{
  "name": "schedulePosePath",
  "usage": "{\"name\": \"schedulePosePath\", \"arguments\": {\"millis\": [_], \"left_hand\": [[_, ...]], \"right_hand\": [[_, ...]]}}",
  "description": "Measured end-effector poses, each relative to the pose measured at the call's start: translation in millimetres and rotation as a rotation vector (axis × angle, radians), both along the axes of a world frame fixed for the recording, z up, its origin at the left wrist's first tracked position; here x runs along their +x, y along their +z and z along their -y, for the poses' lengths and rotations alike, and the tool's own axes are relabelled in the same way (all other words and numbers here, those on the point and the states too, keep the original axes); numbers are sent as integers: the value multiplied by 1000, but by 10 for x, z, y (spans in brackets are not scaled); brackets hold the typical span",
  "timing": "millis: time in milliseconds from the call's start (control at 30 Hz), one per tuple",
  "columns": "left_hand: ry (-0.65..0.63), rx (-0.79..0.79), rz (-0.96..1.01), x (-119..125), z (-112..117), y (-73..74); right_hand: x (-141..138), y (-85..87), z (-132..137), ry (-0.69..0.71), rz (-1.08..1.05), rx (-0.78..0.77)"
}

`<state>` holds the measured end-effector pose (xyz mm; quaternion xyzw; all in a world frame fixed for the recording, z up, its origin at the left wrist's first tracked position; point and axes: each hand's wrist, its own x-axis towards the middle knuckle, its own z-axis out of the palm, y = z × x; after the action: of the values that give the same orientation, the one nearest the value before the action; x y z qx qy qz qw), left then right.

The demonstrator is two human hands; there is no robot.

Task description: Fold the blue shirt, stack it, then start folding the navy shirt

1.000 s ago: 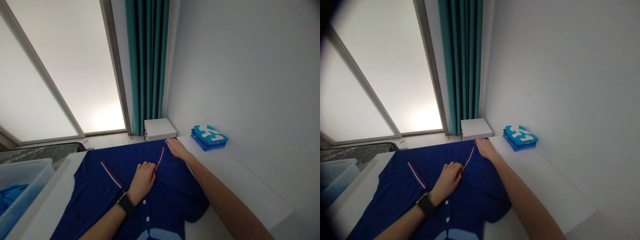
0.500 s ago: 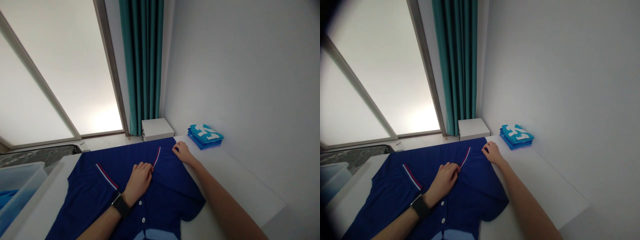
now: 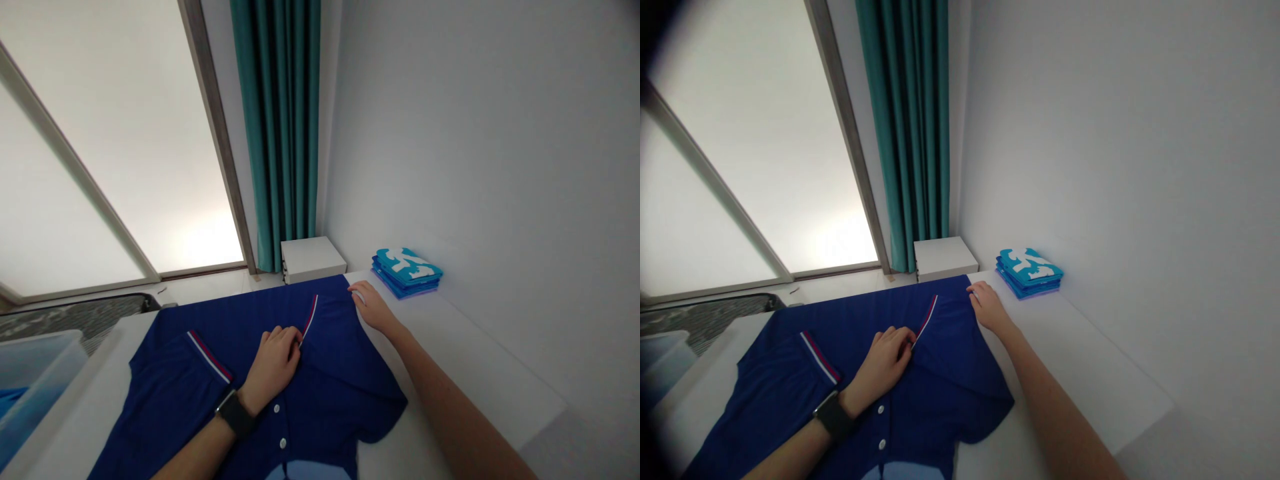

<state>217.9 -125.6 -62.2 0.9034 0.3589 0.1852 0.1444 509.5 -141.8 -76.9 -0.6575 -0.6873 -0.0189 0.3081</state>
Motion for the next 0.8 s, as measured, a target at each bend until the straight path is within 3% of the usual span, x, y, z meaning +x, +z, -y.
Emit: {"name": "schedulePosePath", "arguments": {"millis": [267,467,633,800], "left_hand": [[40,-65,-21,6,-13,45],[70,-152,-68,56,-130,151],[53,-26,-154,370,-381,271],[130,-5,-195,769,-675,239]], "right_hand": [[-397,-23,282,28,114,-202],[-389,-101,275,17,96,-284],[-358,-211,280,-44,85,-335],[-351,-264,287,-64,91,-289]]}}
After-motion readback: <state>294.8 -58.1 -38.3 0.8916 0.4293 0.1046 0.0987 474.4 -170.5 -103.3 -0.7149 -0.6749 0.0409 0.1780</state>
